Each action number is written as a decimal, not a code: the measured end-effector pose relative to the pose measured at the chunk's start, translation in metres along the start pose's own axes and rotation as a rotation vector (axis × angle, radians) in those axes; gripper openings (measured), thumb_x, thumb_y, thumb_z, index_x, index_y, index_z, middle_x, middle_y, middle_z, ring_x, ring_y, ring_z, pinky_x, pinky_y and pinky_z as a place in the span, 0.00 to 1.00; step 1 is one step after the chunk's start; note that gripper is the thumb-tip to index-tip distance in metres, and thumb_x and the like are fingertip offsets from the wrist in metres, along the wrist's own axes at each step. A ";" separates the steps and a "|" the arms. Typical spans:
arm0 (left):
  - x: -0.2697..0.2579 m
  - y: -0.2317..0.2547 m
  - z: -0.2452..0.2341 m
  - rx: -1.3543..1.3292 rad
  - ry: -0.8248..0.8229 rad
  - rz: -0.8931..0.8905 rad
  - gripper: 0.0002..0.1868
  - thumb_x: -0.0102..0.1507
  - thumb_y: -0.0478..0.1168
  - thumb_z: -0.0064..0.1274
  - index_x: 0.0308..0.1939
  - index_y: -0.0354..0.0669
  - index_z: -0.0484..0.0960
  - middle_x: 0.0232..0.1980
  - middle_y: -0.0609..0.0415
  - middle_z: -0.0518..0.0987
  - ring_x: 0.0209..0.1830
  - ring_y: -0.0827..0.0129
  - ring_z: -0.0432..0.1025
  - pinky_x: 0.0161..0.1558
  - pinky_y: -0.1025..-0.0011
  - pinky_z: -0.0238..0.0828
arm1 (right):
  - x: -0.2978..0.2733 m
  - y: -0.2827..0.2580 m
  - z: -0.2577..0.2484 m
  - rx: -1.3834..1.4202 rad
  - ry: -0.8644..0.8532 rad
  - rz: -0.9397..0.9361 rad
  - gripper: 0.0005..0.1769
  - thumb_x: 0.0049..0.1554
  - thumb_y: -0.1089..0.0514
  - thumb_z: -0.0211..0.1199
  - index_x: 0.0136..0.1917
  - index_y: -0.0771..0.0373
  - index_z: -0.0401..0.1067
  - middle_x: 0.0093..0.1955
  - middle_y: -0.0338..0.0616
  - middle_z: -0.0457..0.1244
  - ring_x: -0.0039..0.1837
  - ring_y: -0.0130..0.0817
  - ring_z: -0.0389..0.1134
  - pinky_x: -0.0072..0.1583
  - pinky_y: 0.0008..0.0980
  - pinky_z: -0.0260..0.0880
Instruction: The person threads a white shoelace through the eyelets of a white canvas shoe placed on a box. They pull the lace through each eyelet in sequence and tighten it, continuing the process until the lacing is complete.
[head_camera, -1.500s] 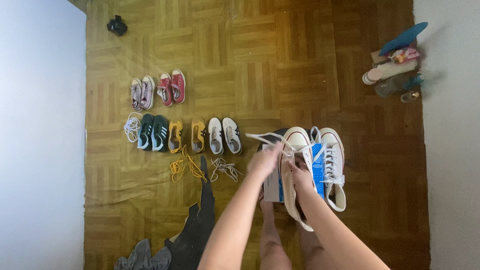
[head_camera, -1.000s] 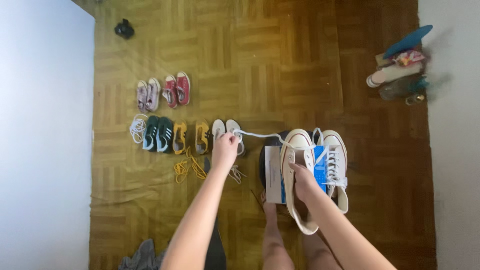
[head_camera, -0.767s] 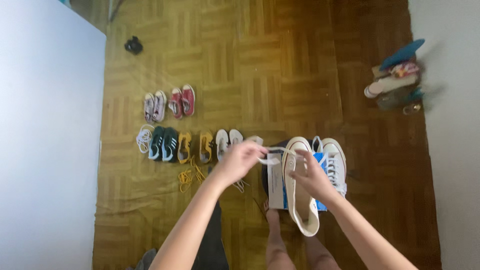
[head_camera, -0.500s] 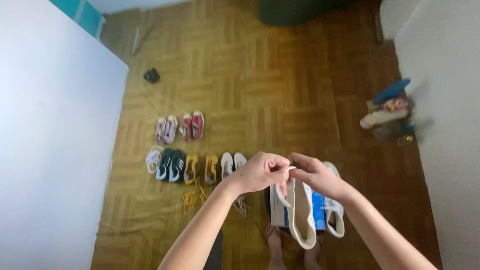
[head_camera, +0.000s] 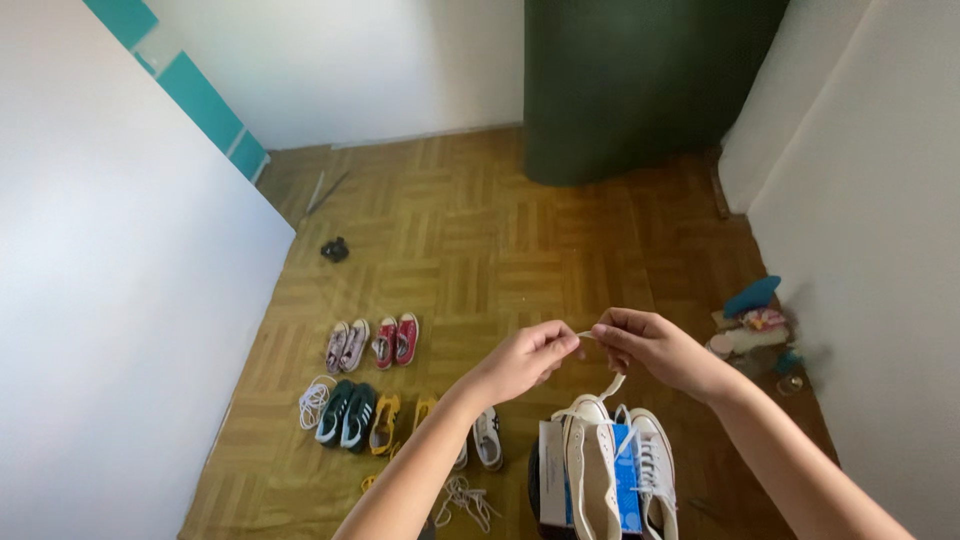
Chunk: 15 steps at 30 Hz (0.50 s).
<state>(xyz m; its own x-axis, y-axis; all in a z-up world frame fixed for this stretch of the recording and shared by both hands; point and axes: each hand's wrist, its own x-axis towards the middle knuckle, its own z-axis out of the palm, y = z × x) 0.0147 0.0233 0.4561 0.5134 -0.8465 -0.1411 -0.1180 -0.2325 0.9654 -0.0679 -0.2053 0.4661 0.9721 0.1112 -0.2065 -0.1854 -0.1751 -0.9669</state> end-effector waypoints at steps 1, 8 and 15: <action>-0.003 0.007 0.000 0.064 0.023 0.001 0.20 0.75 0.52 0.38 0.46 0.39 0.74 0.25 0.65 0.67 0.24 0.78 0.61 0.28 0.78 0.60 | 0.000 -0.007 0.000 -0.050 0.011 -0.013 0.18 0.65 0.49 0.53 0.48 0.65 0.74 0.34 0.37 0.63 0.38 0.25 0.62 0.42 0.26 0.65; 0.004 0.043 0.011 0.352 0.080 -0.057 0.24 0.78 0.54 0.30 0.38 0.44 0.74 0.23 0.61 0.56 0.20 0.74 0.54 0.27 0.78 0.59 | -0.011 -0.041 0.006 -0.144 0.129 -0.045 0.16 0.64 0.48 0.54 0.48 0.63 0.74 0.36 0.35 0.66 0.35 0.24 0.59 0.39 0.25 0.63; 0.023 0.024 -0.017 -0.229 0.057 0.027 0.16 0.74 0.50 0.39 0.38 0.46 0.71 0.26 0.64 0.63 0.23 0.79 0.56 0.26 0.80 0.58 | -0.013 -0.043 0.001 0.034 0.088 -0.103 0.17 0.66 0.48 0.55 0.48 0.65 0.73 0.35 0.38 0.61 0.37 0.25 0.60 0.41 0.25 0.65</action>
<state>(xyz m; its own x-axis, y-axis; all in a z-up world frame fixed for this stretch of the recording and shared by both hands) 0.0385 0.0062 0.4800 0.5602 -0.8212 -0.1087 0.0606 -0.0902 0.9941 -0.0726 -0.1988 0.5100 0.9947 0.0408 -0.0940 -0.0878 -0.1335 -0.9872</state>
